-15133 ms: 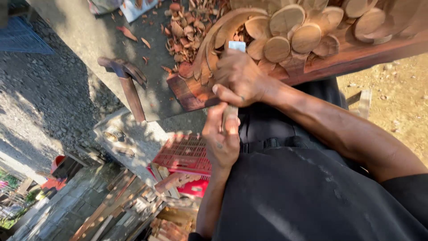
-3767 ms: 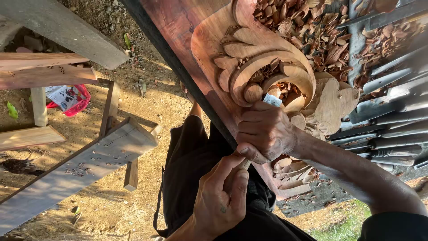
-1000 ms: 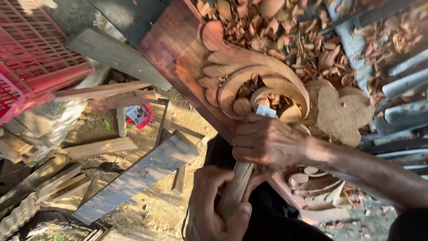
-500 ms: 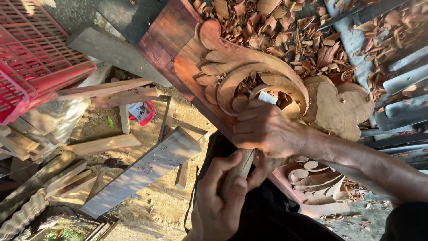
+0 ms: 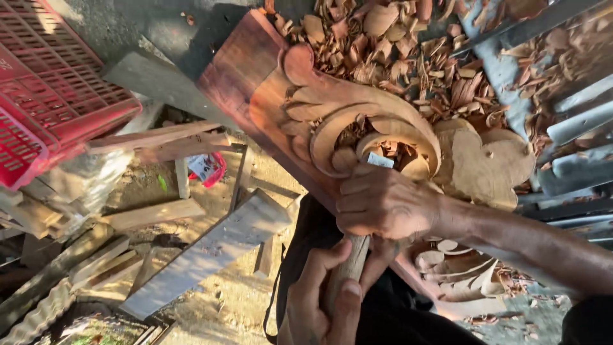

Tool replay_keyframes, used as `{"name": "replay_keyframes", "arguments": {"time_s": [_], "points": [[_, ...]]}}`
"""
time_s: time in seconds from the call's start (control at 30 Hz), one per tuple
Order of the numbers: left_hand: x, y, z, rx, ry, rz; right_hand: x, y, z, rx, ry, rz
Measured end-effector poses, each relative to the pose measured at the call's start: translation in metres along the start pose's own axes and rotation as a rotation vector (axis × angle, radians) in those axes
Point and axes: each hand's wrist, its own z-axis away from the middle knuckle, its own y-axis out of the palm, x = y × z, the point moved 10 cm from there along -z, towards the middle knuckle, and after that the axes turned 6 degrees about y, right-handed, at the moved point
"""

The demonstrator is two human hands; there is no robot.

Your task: The person uses a chisel to carve decorative floral patterns into a large piece of wood.

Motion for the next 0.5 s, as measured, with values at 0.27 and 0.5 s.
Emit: {"name": "replay_keyframes", "arguments": {"time_s": [0.27, 0.5], "points": [[-0.023, -0.009, -0.009, 0.043, 0.102, -0.060, -0.004, 0.008, 0.013, -0.021, -0.042, 0.041], [-0.022, -0.029, -0.005, 0.283, 0.190, -0.053, 0.029, 0.023, 0.006, 0.080, 0.083, 0.109]]}}
